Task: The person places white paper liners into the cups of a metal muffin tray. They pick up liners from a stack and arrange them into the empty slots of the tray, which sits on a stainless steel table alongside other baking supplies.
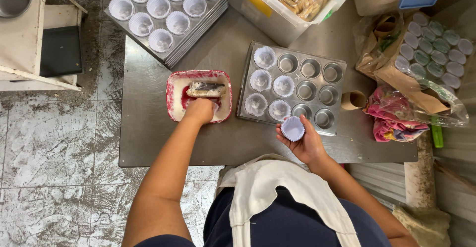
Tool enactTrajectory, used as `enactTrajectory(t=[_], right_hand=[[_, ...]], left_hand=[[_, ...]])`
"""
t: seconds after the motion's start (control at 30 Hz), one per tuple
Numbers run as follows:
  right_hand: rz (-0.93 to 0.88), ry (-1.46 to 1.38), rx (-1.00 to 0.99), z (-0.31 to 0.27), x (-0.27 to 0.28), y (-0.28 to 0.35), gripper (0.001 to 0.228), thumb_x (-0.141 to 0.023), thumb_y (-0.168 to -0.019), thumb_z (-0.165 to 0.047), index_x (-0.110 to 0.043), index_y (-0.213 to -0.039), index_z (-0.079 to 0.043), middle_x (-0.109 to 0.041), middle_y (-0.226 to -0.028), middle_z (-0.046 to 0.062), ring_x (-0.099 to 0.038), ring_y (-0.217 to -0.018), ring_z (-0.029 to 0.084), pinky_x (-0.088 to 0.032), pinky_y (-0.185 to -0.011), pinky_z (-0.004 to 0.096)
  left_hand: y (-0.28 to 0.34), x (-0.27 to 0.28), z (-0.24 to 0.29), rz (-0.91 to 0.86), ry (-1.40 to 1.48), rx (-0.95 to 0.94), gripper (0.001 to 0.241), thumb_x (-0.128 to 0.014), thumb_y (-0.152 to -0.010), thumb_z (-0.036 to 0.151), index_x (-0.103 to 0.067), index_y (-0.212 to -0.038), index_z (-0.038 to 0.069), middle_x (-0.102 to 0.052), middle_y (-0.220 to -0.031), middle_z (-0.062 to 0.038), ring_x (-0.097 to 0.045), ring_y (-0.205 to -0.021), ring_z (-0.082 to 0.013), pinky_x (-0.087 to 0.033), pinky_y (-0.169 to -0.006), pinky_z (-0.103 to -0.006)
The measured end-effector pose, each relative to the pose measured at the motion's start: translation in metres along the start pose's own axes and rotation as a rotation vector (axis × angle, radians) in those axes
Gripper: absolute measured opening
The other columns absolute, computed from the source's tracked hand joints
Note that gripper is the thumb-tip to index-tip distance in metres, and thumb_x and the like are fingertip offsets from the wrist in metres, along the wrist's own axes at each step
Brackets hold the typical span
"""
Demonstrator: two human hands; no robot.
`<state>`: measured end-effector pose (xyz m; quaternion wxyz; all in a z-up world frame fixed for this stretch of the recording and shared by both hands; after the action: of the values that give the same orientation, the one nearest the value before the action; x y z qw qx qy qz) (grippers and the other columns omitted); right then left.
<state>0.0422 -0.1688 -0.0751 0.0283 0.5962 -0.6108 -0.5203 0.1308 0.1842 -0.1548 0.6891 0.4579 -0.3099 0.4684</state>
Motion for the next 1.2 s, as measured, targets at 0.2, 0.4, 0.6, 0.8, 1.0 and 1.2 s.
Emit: enactTrajectory(t=[0.2,0.4,0.6,0.8,1.0,1.2], right_hand=[[0.023,-0.022,0.005,-0.001,0.0,0.004,0.052,-0.047,-0.105,-0.047,-0.06,-0.124,-0.001,-0.069,-0.117,0.022,-0.07,-0.105,0.033,-0.059,-0.092,0.046],[0.039,-0.049,0.03,-0.01,0.006,0.01,0.053,-0.046,-0.105,-0.047,-0.061,-0.122,0.0,-0.069,-0.117,0.021,-0.07,-0.104,0.032,-0.059,-0.093,0.045],[0.085,-0.133,0.088,-0.018,0.029,0.02,0.054,-0.046,-0.105,-0.049,-0.061,-0.121,0.0,-0.069,-0.116,0.021,-0.069,-0.103,0.032,-0.059,-0.092,0.045],[0.126,-0.234,0.176,-0.028,0.059,0.045,0.052,-0.045,-0.104,-0.047,-0.059,-0.122,0.0,-0.069,-0.117,0.021,-0.07,-0.105,0.033,-0.059,-0.092,0.046],[0.253,-0.289,0.211,-0.029,0.084,0.068,0.053,-0.045,-0.104,-0.047,-0.058,-0.125,0.001,-0.068,-0.117,0.022,-0.069,-0.106,0.032,-0.059,-0.094,0.045],[0.232,-0.305,0.233,-0.03,0.087,0.076,0.054,-0.045,-0.105,-0.046,-0.057,-0.126,0.002,-0.068,-0.117,0.023,-0.068,-0.106,0.033,-0.059,-0.093,0.045]], left_hand=[[-0.01,-0.03,-0.005,-0.242,-0.061,0.043,0.02,-0.068,-0.081,0.017,-0.081,-0.097,0.016,-0.075,-0.105,-0.015,-0.07,-0.099,-0.0353,-0.055,-0.089,-0.0463],[-0.044,0.003,0.003,-0.481,1.152,0.076,0.012,-0.075,-0.092,0.012,-0.074,-0.098,0.001,-0.075,-0.095,-0.007,-0.068,-0.085,-0.0164,-0.053,-0.077,-0.0338],[-0.105,0.055,0.119,-0.314,1.592,-0.098,0.019,-0.068,-0.096,0.015,-0.072,-0.108,0.001,-0.078,-0.098,-0.004,-0.073,-0.089,-0.0131,-0.058,-0.084,-0.0288],[-0.182,0.012,0.186,-0.08,1.39,-0.086,0.018,-0.071,-0.096,0.015,-0.079,-0.108,0.004,-0.076,-0.095,-0.002,-0.065,-0.082,-0.0121,-0.049,-0.074,-0.0312],[-0.178,0.004,0.239,0.213,0.306,-0.397,0.017,-0.071,-0.091,0.015,-0.08,-0.105,0.012,-0.075,-0.094,-0.017,-0.069,-0.089,-0.0342,-0.055,-0.08,-0.0477],[-0.177,-0.034,0.244,0.261,-0.126,-0.654,0.026,-0.057,-0.083,0.002,-0.076,-0.099,0.01,-0.076,-0.1,-0.014,-0.073,-0.095,-0.0301,-0.026,-0.117,-0.0602]])
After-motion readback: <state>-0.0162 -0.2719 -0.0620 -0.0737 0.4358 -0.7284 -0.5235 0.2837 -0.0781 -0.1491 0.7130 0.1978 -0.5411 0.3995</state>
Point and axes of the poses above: each hand's wrist, its own y-axis away from the middle knuckle, its own x-axis out of the back of the hand, z = x × y, the point moved 6 cm from there along -y, towards the middle knuckle
